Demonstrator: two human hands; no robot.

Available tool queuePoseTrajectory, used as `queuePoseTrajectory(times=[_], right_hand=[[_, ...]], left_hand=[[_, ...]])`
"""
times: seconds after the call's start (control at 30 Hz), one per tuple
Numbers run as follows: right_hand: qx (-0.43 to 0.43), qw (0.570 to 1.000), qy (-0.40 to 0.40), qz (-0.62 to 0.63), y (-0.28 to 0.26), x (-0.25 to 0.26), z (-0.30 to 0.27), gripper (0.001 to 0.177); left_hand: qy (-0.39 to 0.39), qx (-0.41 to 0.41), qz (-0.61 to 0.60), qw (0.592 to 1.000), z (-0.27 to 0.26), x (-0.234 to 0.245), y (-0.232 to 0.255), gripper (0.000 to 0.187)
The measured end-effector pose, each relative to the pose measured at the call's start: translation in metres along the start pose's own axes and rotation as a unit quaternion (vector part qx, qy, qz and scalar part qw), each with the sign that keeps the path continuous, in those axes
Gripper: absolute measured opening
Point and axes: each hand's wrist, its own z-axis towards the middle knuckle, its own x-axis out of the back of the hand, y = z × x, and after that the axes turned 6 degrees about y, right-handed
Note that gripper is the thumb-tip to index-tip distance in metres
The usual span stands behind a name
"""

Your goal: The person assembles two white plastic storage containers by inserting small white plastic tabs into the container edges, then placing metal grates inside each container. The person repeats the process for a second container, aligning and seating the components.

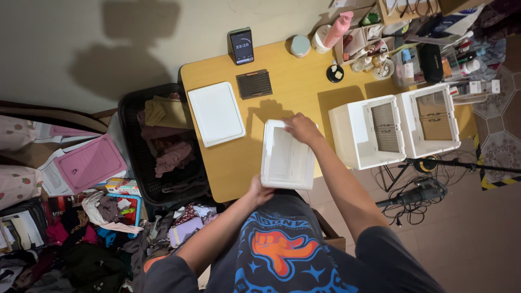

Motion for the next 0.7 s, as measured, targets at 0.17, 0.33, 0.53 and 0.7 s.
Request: queuePoseTrajectory(times=[0.17, 0.33, 0.53, 0.7], right_hand=[[0.058, 0.984, 0.099, 0.135, 0.007, 0.006, 0.002, 0.060], [-0.132, 0.952, 0.147, 0.236, 0.020, -0.014, 0.048, 0.027], [-0.077, 0.949, 0.139, 0.271, 0.054, -0.063, 0.134, 0.037], [-0.080, 0.953, 0.090, 0.278, 0.073, -0.100, 0.195, 0.049]], left_hand=[[0.296, -0.288, 0.183, 0.892, -0.002, 0.002, 0.047, 0.062], [0.163, -0.449, 0.199, 0.856, 0.004, -0.022, 0.133, 0.067], [0.216, -0.518, 0.354, 0.748, 0.043, -0.069, 0.228, 0.060], [0.262, -0.511, 0.377, 0.727, 0.106, -0.083, 0.284, 0.049]])
